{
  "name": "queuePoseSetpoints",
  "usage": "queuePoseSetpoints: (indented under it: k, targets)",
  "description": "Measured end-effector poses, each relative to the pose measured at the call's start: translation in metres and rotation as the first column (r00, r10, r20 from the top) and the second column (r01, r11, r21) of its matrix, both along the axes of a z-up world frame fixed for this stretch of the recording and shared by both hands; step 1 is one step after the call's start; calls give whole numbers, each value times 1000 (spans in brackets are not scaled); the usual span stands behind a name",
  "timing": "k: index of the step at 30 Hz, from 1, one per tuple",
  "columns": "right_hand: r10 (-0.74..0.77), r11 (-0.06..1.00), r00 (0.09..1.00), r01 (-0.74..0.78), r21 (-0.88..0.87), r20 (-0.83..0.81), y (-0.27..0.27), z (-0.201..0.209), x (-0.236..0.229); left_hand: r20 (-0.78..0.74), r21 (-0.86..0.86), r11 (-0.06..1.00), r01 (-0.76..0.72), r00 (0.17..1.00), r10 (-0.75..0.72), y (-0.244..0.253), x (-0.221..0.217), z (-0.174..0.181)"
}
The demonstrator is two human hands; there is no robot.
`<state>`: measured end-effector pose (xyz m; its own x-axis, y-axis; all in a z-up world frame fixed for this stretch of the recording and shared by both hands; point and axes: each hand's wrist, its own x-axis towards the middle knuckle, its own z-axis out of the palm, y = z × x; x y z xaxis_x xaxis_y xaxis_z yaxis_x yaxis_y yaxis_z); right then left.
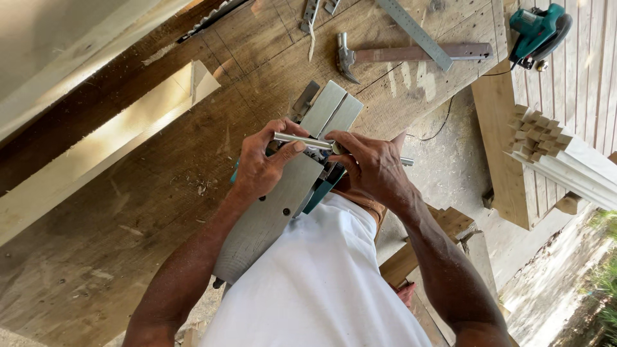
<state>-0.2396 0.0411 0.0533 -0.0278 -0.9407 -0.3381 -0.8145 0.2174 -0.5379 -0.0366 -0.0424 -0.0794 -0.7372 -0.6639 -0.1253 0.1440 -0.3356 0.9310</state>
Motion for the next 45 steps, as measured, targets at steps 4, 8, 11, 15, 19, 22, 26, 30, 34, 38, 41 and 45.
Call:
queuePoseSetpoints:
  k: [4,8,11,15,19,22,26,30,34,38,41,45]
  targets:
    - [17,987,999,-9,160,-48,2,3,-10,20,34,999,-12,1000,11,1,-1,4]
    - [-90,983,981,116,143,-174,10,-1,-2,62,-87,996,-5,998,10,2,-4,-1]
    - [-159,984,960,172,36,-232,17,-5,10,54,-157,985,-73,995,82,7,-4,-1]
    - [-201,979,936,202,-24,-288,13,-4,18,113,-66,997,-24,993,31,3,-5,1]
    - [-220,975,928,221,-30,-302,10,-2,23,148,-81,996,-36,988,48,5,-3,0]
    - [-249,969,923,239,-68,-295,15,-2,28,139,-84,995,-44,989,56,9,-7,-2]
    - [-238,971,922,235,-45,-305,13,-1,27,185,-27,996,-89,978,92,13,-6,-1]
    - [-130,991,984,128,-24,-120,8,7,1,63,-89,995,-52,996,58,0,-11,-4]
    - [-90,996,996,90,-12,-5,-3,-4,-22,51,-70,996,62,997,-59,0,2,-8]
    - [-90,996,992,90,10,84,-15,-16,-17,91,77,997,17,996,-24,-3,-6,-9]
    - [-12,999,1000,13,-45,24,-25,-17,-3,220,40,998,-54,974,44,2,-10,-7]
    - [73,996,997,-74,-46,-36,-41,-15,1,239,-13,998,-56,969,58,-1,-16,-7]
